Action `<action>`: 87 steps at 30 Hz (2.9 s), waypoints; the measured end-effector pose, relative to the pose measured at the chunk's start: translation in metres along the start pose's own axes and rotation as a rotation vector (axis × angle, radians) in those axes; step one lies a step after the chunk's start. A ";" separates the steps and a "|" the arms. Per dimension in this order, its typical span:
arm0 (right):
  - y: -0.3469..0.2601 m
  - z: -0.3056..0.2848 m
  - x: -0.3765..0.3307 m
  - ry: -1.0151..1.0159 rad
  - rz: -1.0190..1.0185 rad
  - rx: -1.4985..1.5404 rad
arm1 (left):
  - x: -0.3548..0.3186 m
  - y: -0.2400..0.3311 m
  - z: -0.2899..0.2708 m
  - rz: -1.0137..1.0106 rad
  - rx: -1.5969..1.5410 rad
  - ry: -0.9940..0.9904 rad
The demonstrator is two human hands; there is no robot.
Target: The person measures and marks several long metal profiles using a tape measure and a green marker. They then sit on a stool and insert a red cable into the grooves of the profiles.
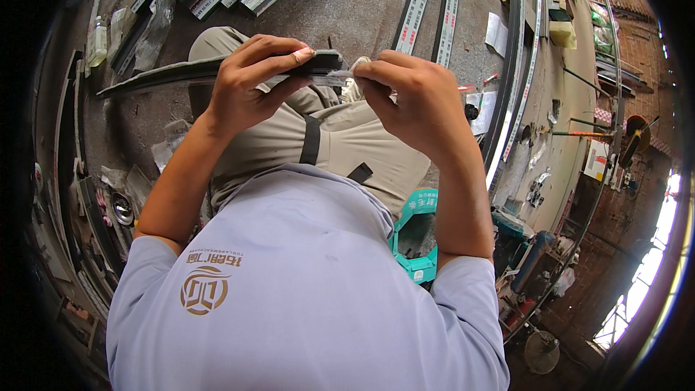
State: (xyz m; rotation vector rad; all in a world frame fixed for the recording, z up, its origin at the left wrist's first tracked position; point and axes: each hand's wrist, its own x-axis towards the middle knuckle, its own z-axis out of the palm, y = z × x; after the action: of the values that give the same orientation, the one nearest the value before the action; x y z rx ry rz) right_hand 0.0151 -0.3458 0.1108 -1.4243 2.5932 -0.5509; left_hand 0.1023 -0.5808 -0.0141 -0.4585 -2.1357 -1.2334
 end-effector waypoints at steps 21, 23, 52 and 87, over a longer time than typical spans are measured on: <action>0.004 -0.021 0.000 -0.155 0.125 0.162 | -0.003 -0.003 0.003 0.142 0.155 -0.053; 0.016 -0.043 -0.006 -0.266 0.267 0.264 | -0.004 -0.002 0.003 0.130 0.150 -0.043; 0.005 0.005 0.009 -0.073 0.024 0.181 | -0.002 0.003 0.001 0.122 0.198 -0.057; 0.009 0.010 0.011 -0.218 0.216 0.406 | 0.002 0.008 0.001 0.101 0.193 -0.083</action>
State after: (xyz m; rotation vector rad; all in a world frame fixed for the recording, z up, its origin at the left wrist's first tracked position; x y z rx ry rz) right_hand 0.0051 -0.3532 0.0984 -1.0012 2.2597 -0.7848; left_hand 0.1049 -0.5756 -0.0080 -0.5333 -2.2455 -0.9574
